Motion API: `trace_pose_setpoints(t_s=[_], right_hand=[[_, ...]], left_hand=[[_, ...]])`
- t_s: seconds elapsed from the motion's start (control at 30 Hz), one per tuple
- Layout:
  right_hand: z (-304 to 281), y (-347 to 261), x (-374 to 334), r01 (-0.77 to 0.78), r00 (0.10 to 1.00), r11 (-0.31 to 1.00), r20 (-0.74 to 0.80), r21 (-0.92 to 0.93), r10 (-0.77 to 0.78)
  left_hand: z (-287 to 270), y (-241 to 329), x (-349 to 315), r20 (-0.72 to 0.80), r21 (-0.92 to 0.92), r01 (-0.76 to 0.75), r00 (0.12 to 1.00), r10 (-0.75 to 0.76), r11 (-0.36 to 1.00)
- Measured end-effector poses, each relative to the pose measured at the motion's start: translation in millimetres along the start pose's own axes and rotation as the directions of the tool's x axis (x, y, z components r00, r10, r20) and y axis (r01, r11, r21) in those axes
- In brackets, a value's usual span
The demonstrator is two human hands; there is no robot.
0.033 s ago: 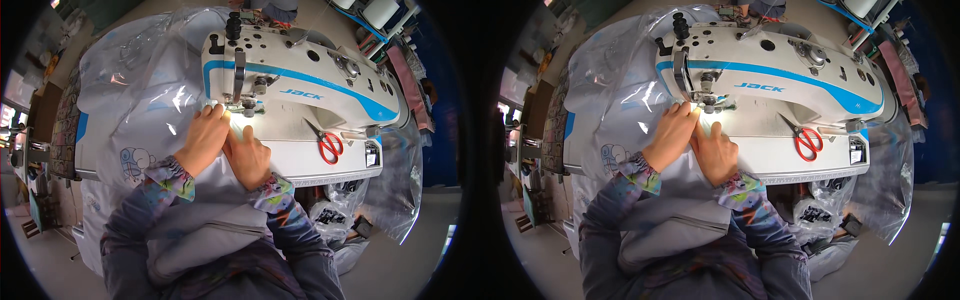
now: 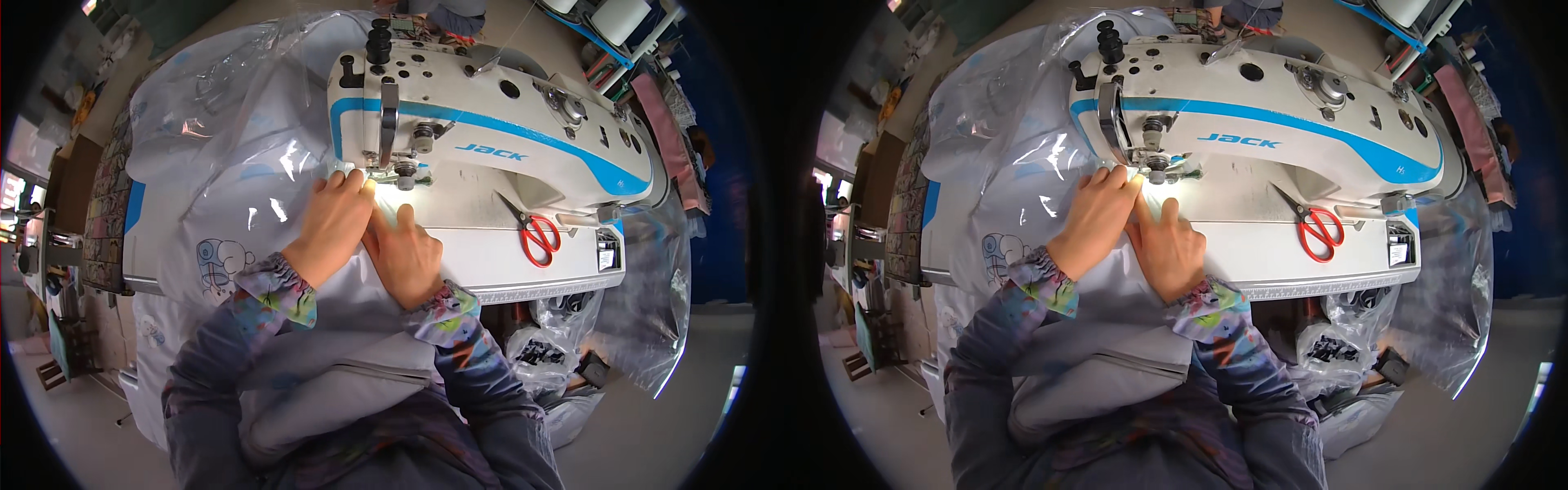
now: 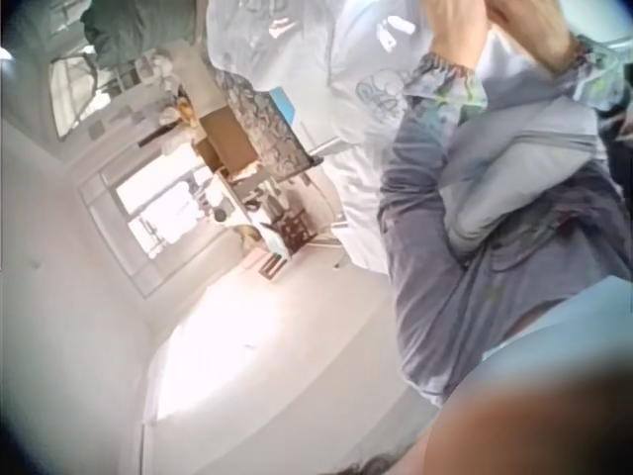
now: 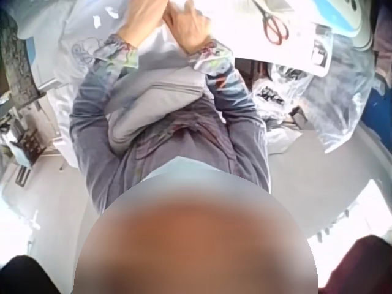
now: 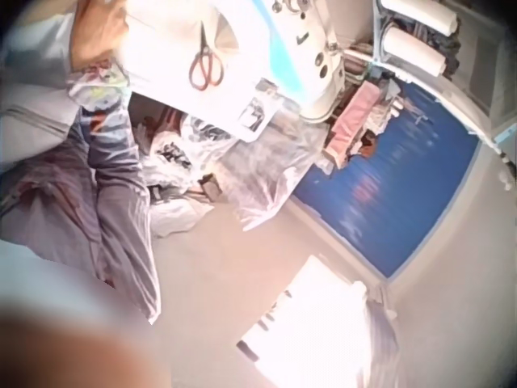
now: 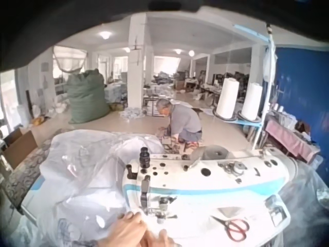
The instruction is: Sewing plastic components onto textile bags using an industrial sewing machine.
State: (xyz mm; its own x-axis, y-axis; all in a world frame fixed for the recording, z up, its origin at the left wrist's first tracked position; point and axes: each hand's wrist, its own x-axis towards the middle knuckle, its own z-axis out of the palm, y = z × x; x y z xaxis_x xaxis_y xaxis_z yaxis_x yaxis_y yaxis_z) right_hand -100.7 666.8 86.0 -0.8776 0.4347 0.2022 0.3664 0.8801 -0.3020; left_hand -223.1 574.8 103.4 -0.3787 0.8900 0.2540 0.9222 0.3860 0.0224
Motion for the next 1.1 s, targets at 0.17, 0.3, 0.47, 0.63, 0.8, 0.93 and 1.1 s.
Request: trace_pose_setpoints(t_s=[0.17,0.3,0.47,0.63,0.8,0.93,1.1], right_hand=[[-7,2,-15,-0.172,0.955,0.963,0.275,0.206,0.112],[11,1,-15,-0.198,0.971,0.898,0.202,0.393,0.126],[38,-8,2,-0.205,0.976,0.834,0.177,0.512,0.131],[12,-12,11,-0.164,0.982,0.833,0.167,0.528,0.088],[-74,-53,19,0.252,0.965,0.960,-0.111,0.120,-0.239],[-42,-130,116,0.569,0.789,0.742,-0.489,0.355,-0.372],[91,-124,187,0.263,0.965,0.949,-0.059,0.176,-0.256]], left_hand=[[-4,-4,-2,0.016,-0.006,-0.017,1.000,0.017,1.000],[1,-2,1,0.086,-0.078,0.001,0.996,0.006,0.997],[10,3,8,0.114,-0.038,0.025,0.993,-0.020,0.999],[16,3,6,-0.018,-0.057,0.037,0.999,-0.038,0.998],[35,12,-15,0.177,0.042,0.082,0.980,-0.088,0.996],[43,22,-46,-0.205,-0.552,-0.015,0.972,-0.119,0.833],[8,-7,-126,-0.410,-0.442,0.175,0.833,-0.372,0.880]])
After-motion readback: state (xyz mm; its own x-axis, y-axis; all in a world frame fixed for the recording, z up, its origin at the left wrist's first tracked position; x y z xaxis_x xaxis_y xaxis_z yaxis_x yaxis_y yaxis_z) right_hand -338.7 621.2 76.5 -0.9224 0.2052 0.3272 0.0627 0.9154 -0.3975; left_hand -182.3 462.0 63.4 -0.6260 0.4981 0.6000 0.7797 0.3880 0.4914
